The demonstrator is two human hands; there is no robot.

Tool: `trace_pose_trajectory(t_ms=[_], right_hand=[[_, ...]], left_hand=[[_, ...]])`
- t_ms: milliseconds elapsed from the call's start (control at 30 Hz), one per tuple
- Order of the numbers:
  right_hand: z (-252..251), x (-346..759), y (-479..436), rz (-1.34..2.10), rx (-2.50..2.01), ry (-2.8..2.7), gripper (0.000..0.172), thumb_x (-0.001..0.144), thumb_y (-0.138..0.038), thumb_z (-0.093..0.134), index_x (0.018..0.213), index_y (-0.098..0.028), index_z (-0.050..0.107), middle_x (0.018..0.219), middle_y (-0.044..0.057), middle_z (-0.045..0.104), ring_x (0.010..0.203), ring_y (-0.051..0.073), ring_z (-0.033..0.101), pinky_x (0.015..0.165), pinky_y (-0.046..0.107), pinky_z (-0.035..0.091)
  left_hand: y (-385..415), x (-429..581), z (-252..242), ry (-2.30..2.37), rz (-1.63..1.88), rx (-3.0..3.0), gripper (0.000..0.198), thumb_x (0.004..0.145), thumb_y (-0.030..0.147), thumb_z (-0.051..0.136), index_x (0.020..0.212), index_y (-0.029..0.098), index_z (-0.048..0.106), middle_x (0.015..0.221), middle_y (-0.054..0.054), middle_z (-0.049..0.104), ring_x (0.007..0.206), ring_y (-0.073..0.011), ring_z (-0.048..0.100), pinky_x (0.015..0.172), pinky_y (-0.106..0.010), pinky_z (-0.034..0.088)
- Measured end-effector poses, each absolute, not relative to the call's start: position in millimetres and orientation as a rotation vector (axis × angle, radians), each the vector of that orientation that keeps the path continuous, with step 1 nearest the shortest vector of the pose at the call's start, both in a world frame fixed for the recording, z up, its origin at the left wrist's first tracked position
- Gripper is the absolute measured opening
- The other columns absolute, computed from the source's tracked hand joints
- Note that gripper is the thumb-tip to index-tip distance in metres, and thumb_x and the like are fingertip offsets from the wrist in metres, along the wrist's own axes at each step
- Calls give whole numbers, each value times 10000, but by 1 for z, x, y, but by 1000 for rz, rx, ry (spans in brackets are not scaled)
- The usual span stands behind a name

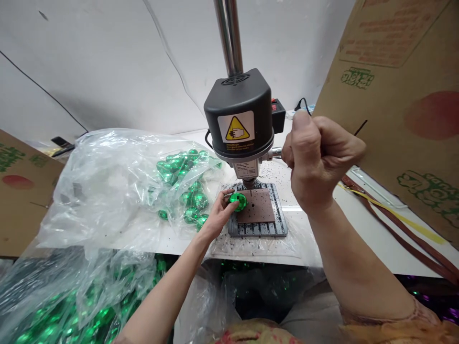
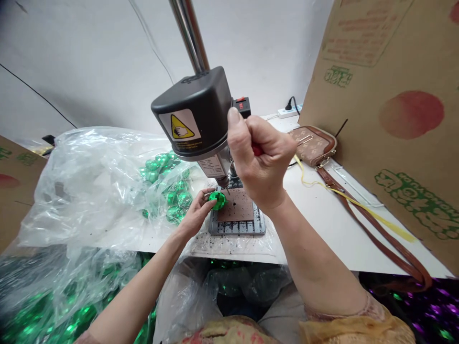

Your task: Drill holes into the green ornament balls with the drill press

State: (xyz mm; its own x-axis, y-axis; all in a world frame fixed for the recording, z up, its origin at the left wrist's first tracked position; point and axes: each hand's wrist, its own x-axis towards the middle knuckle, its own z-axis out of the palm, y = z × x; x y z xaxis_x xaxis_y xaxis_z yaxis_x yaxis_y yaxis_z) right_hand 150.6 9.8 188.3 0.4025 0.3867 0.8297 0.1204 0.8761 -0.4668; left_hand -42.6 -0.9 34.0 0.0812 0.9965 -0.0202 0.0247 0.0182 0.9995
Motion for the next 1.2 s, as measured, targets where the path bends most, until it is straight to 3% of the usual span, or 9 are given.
trace_pose_trajectory(t_ms=[167,367,467,767,900,1200], right_hand=[[203,151,21,228,-487,-1155,468,935,-186,542,505,-189,357,479,-63,306,411,27,285,466,267,218],[215,154,41,341,-528,-1183,545,826,-581,609,519,-223,337,471,-53,290,435,71,233,450,306,212],[217,155,45,329,-562,-1196,563,794,-654,568,529,-231,308,465,-49,275,450,85,225,455,312,219],[216,157,49,269,-617,-1263,539,852,-613,496,556,-234,254,470,-49,269,447,76,247,437,296,246],[217,158,49,277,-620,-1252,525,853,-559,531,540,-233,264,474,-52,265,441,73,236,433,301,238],[212,155,36,287,-552,-1213,490,915,-367,568,543,-227,282,483,-63,279,406,57,240,425,294,216]], left_hand=[[6,-38,28,1209,1084,1451,464,824,426,747,1187,190,580,1037,-55,677,946,-186,630,849,-315,497],[10,-33,24,1209,1052,1610,489,819,364,753,1238,196,566,1102,-73,669,1006,-207,631,880,-332,509],[11,-30,21,1211,1075,1598,475,808,354,767,1210,189,576,1092,-76,673,1021,-215,635,912,-349,508],[10,-18,22,1243,1096,1541,503,733,332,836,1179,198,646,1035,-65,689,937,-216,639,889,-358,504],[6,-6,18,1313,1168,1636,502,694,279,853,1159,220,671,1090,-74,673,1046,-262,614,980,-408,469],[-2,0,14,1251,1166,1614,500,775,276,783,1226,215,577,1207,-86,647,1128,-255,610,1033,-421,453]])
